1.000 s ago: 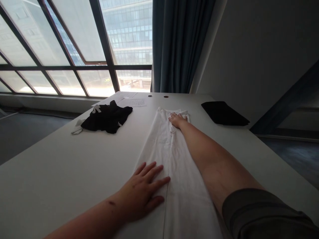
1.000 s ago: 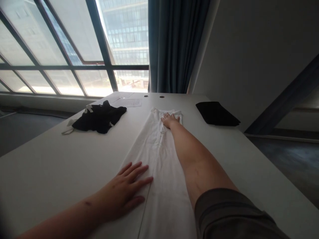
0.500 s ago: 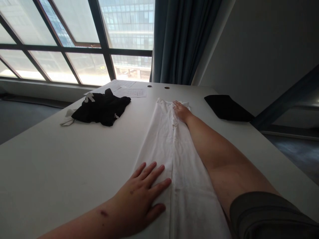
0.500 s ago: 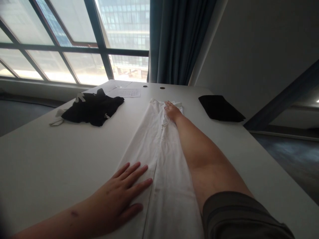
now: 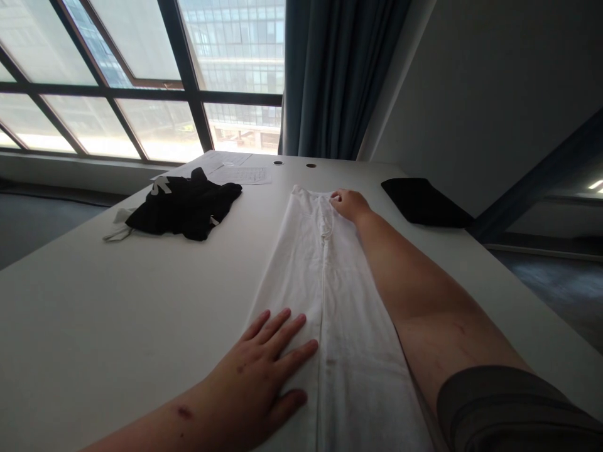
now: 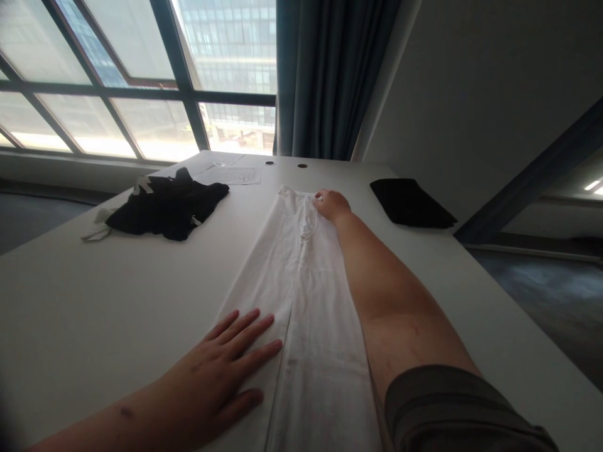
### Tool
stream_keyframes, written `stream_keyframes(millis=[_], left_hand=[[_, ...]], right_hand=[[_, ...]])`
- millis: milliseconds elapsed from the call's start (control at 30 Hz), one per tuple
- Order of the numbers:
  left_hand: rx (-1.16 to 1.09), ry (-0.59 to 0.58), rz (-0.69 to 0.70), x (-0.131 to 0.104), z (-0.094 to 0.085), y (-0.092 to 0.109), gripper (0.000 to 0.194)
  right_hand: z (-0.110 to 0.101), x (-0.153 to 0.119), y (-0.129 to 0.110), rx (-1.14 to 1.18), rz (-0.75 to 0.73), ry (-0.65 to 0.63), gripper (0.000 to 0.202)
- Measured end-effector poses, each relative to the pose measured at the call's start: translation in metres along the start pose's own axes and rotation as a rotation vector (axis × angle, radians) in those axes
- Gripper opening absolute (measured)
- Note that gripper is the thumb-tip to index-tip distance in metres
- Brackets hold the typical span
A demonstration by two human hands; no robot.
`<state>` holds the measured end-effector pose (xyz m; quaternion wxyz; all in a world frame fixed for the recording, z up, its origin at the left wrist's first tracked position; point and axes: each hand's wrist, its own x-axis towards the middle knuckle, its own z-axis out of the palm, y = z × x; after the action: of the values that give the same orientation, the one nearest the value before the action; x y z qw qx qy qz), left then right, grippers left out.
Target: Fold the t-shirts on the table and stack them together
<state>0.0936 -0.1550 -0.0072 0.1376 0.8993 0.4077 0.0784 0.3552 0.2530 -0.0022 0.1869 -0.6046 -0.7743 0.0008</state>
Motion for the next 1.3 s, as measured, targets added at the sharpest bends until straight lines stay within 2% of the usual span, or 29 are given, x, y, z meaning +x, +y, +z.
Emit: stream_keyframes(millis=[100,200,300,433,500,633,733,800,900,967,1033,1167,1300], left_hand=[[0.001,-0.007,0.002,-0.001,0.000,-0.001,0.065],[-0.014,0.008,0.006,-0.002,0.000,-0.002,0.066],[-0.024,0.015,0.009,-0.002,0.000,-0.002,0.066],[-0.029,0.006,0.007,-0.001,-0.002,-0.001,0.066],[-0.028,-0.010,0.004,-0.001,-0.003,0.000,0.065],[-0.034,-0.008,0.003,-0.002,-0.004,0.000,0.064],[-0.031,0.000,0.005,-0.002,-0.004,-0.001,0.064],[-0.022,-0.013,-0.002,-0.002,-0.005,-0.001,0.064],[-0.010,-0.051,-0.014,0.000,-0.008,0.001,0.065],[-0.008,-0.078,-0.018,0.001,-0.010,0.002,0.064],[-0.011,-0.084,-0.018,0.002,-0.012,0.003,0.064],[-0.018,-0.049,-0.003,0.001,-0.008,0.001,0.065],[-0.033,0.020,0.018,-0.001,0.001,-0.002,0.067]], right_hand=[[0.001,-0.003,-0.034,-0.079,0.072,-0.196,0.065],[0.005,-0.007,-0.046,-0.120,0.148,-0.241,0.081],[0.009,-0.007,-0.039,-0.081,0.188,-0.188,0.073],[0.009,-0.001,-0.019,0.013,0.160,-0.144,0.033],[0.008,0.003,-0.008,0.154,0.206,-0.121,0.022],[0.008,0.010,0.010,0.409,0.341,-0.135,0.029],[0.011,0.011,0.014,0.435,0.290,-0.153,0.037],[0.014,0.010,0.011,0.415,0.184,-0.154,0.042],[0.019,0.007,0.002,0.381,-0.002,-0.162,0.038],[0.020,0.005,-0.002,0.282,-0.132,-0.177,0.037],[0.021,0.002,-0.005,0.140,-0.196,-0.214,0.049],[0.024,-0.004,-0.011,-0.032,-0.101,-0.319,0.075],[0.029,-0.007,-0.023,-0.099,-0.049,-0.336,0.076]])
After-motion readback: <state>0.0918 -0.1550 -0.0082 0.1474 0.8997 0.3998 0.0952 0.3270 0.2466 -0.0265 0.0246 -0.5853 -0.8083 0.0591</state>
